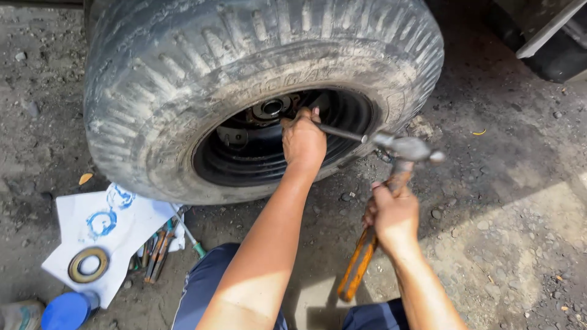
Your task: The person uses a hammer and a metal punch to tap a bearing into the hub of a vehicle tire. The person repeatedly strikes the punch with the hammer to drive the bearing into place.
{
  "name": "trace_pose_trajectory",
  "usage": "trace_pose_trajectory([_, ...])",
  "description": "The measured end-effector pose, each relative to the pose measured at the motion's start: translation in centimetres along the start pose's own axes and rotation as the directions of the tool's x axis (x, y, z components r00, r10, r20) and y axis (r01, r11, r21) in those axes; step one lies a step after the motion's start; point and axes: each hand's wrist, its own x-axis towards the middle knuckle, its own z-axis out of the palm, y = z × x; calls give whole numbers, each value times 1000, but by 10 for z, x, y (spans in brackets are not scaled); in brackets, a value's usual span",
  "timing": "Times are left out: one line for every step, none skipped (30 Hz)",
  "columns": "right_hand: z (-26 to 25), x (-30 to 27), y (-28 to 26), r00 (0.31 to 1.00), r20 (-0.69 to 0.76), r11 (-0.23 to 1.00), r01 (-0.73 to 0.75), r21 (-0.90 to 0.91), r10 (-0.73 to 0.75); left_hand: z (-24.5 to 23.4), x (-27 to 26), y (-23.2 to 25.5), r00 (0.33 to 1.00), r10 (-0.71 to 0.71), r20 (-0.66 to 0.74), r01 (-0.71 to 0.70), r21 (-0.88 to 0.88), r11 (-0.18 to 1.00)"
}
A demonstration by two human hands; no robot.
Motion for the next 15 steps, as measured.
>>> trace_pose_trajectory([-7,4,-3,997,-45,998,57,16,-56,2,0,-1,1000,21,-9,-21,13,1000])
trace_pose_trajectory([-13,8,-6,990,-91,993,114,29,-111,5,0,-3,999,42,-17,-41,27,999])
trace_pose_trajectory([-9,6,-13,989,-90,992,123,34,-119,4,2,1,998,49,-24,-49,25,999])
trace_pose_trajectory([-5,4,-20,978,-168,980,148,129,-126,3,5,5,998,50,-28,-50,29,998])
trace_pose_trajectory([-7,-7,-22,963,-247,964,159,212,-105,6,-4,1,999,35,-16,-34,41,999])
trace_pose_trajectory([-1,-10,-11,964,-248,967,147,208,-93,6,-5,-7,1000,26,-8,-26,47,999])
trace_pose_trajectory([5,-9,-3,993,-115,989,29,143,-13,9,-2,-7,1000,23,-12,-22,58,998])
trace_pose_trajectory([11,-8,4,997,15,995,-81,64,80,11,2,-6,1000,19,-17,-18,69,997])
trace_pose_trajectory([8,-7,-4,997,5,995,-71,70,71,14,2,-3,999,34,-13,-33,66,997])
trace_pose_trajectory([6,-7,-12,994,-7,984,-106,142,108,16,3,-2,998,63,-23,-61,90,994])
trace_pose_trajectory([6,-13,-16,986,-1,966,-161,204,165,14,-2,-12,997,69,-35,-64,123,990])
trace_pose_trajectory([-1,-16,-18,985,3,964,-172,200,175,12,-10,-14,998,58,-34,-53,128,990])
trace_pose_trajectory([-4,-12,-23,990,-68,955,-96,281,119,10,-8,-9,997,69,-39,-63,135,989])
trace_pose_trajectory([-8,-7,-29,987,-143,935,-15,354,70,8,-7,-4,996,80,-44,-73,141,987])
trace_pose_trajectory([-5,-5,-24,987,-138,935,-22,355,76,9,-3,-2,996,74,-45,-67,146,987])
